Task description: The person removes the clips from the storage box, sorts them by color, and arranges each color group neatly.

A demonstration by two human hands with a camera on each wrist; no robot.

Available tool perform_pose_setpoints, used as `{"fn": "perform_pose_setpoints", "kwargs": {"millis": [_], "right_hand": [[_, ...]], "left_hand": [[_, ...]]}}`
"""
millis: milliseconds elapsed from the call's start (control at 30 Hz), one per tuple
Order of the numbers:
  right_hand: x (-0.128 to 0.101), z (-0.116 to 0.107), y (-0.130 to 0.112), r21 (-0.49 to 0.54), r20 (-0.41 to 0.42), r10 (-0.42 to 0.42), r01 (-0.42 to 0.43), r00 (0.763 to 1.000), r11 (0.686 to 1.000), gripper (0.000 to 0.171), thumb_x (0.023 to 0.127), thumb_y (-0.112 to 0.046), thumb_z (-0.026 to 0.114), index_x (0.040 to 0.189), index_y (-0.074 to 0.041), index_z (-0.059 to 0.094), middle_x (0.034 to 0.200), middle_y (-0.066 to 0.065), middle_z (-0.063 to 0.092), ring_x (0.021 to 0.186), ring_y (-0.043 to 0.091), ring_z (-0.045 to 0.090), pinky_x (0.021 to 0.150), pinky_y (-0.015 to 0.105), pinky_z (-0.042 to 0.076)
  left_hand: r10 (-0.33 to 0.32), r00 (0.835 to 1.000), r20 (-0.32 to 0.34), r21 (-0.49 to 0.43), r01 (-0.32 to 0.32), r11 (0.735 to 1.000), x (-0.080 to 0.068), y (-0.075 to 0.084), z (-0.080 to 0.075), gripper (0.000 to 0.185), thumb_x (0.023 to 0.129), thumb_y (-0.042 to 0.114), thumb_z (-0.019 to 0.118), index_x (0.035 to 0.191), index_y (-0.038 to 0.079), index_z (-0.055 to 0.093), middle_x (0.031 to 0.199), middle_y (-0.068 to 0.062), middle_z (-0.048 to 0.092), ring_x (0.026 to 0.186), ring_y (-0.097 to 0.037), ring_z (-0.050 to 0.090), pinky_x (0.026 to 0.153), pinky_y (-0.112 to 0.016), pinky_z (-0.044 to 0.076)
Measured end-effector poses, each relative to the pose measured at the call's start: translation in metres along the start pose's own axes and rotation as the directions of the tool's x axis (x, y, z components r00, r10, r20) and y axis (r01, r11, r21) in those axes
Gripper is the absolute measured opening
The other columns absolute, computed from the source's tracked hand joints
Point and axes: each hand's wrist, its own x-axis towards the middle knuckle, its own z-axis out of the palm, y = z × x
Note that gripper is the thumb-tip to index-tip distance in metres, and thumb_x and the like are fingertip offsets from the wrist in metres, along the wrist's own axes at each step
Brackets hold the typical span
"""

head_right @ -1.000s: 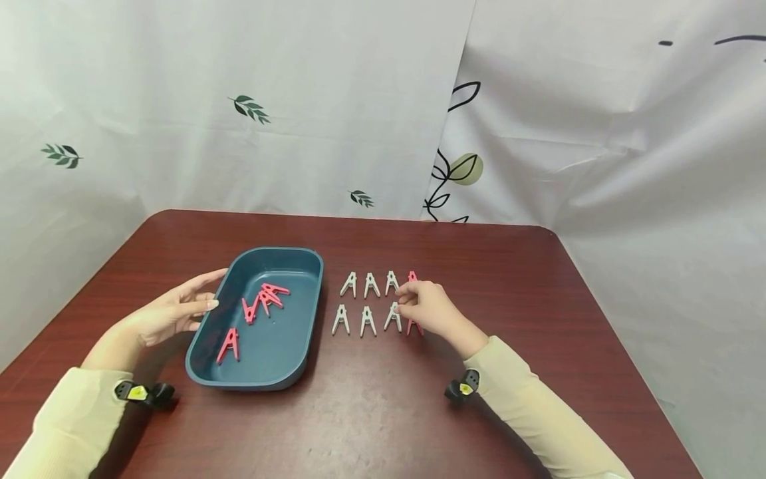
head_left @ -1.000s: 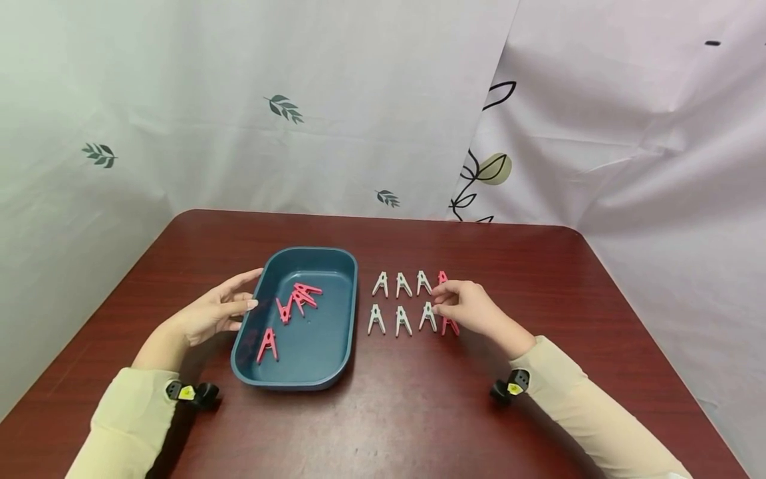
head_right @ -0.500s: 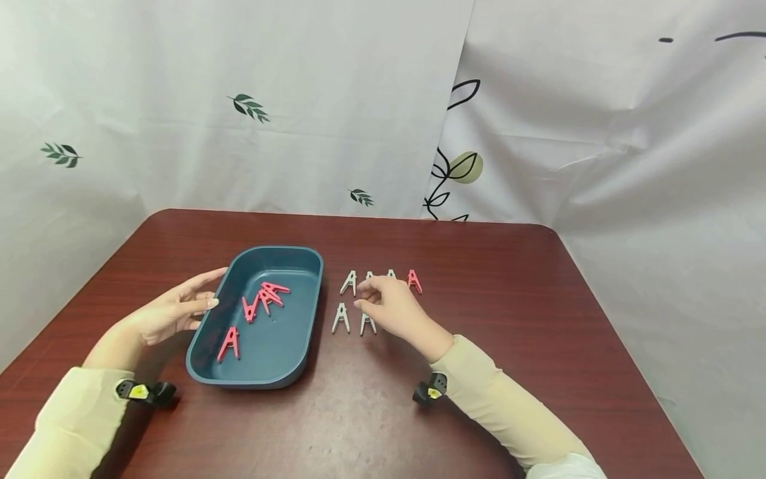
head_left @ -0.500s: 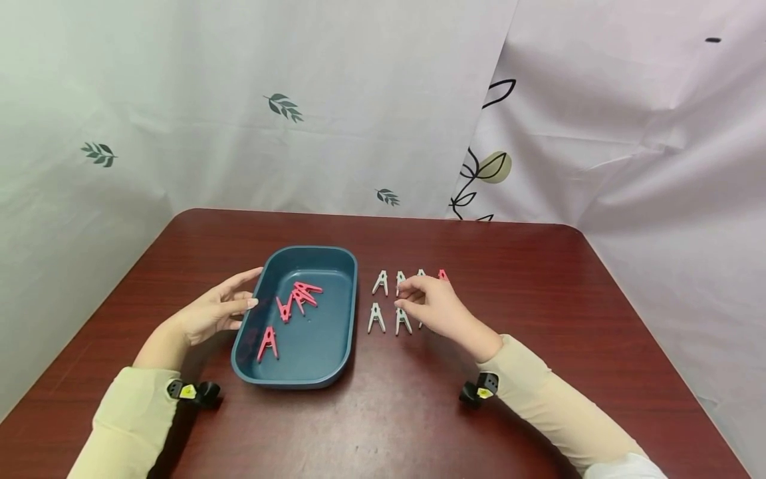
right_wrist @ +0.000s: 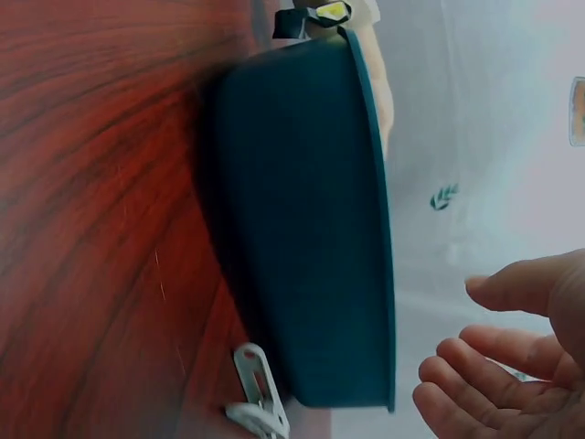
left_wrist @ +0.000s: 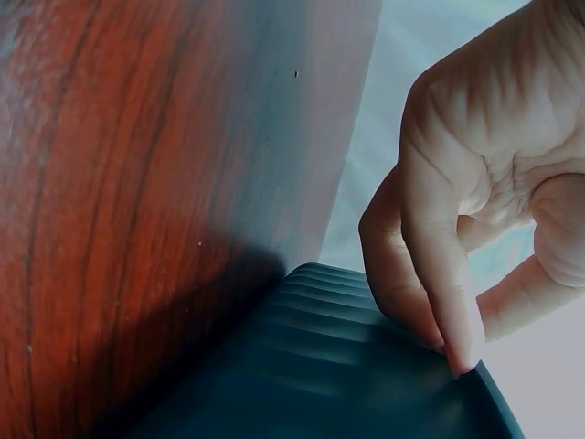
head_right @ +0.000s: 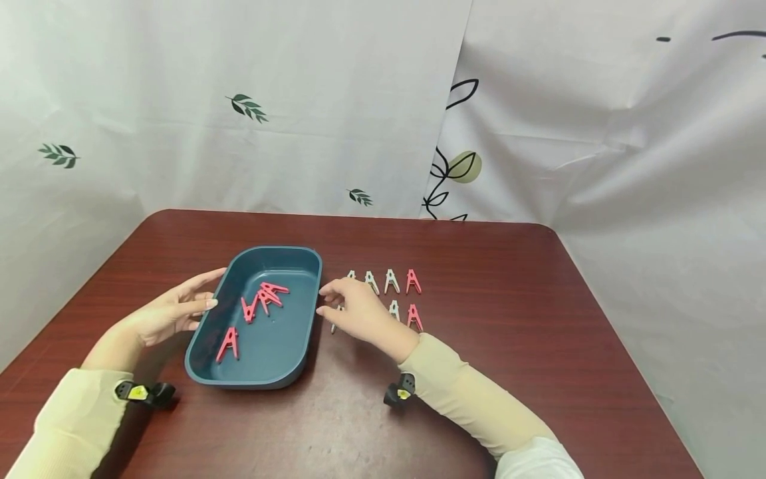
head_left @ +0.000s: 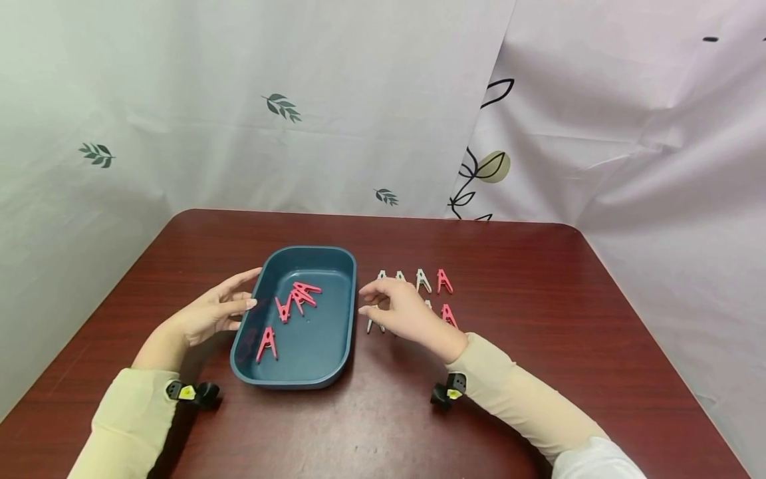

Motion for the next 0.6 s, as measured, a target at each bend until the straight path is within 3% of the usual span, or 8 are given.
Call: {"fn": "perform_pose_setpoints", "kwargs": {"millis": [233,600], "right_hand": [[0.01,0.016,-0.005,0.004,0.018,-0.021,0.021,1.0,1.0,0.027,0.085,-0.008,0.069,0.109,0.002,0.065,0.1,0.015,0.066,0.09,0.025,0.064,0.081,0.032,0.055],[0.026,0.031,-0.016,-0.093,0.031,-0.046,0.048,0.998,0.994,0.028,0.086,-0.014,0.068,0.111,-0.001,0.066,0.105,0.011,0.065,0.098,0.021,0.062,0.085,0.026,0.051]], "left_hand": [[0.004,1.0,0.003,0.004,-0.004,1.0,0.001,-0.002,-0.001,0.068,0.098,0.013,0.052,0.152,0.011,0.011,0.109,0.0,0.066,0.094,-0.017,0.068,0.078,-0.035,0.057],[0.015,1.0,0.015,-0.004,-0.015,1.0,0.002,-0.002,-0.001,0.068,0.098,0.012,0.051,0.153,0.012,0.011,0.108,-0.001,0.066,0.093,-0.017,0.068,0.077,-0.035,0.058]]}}
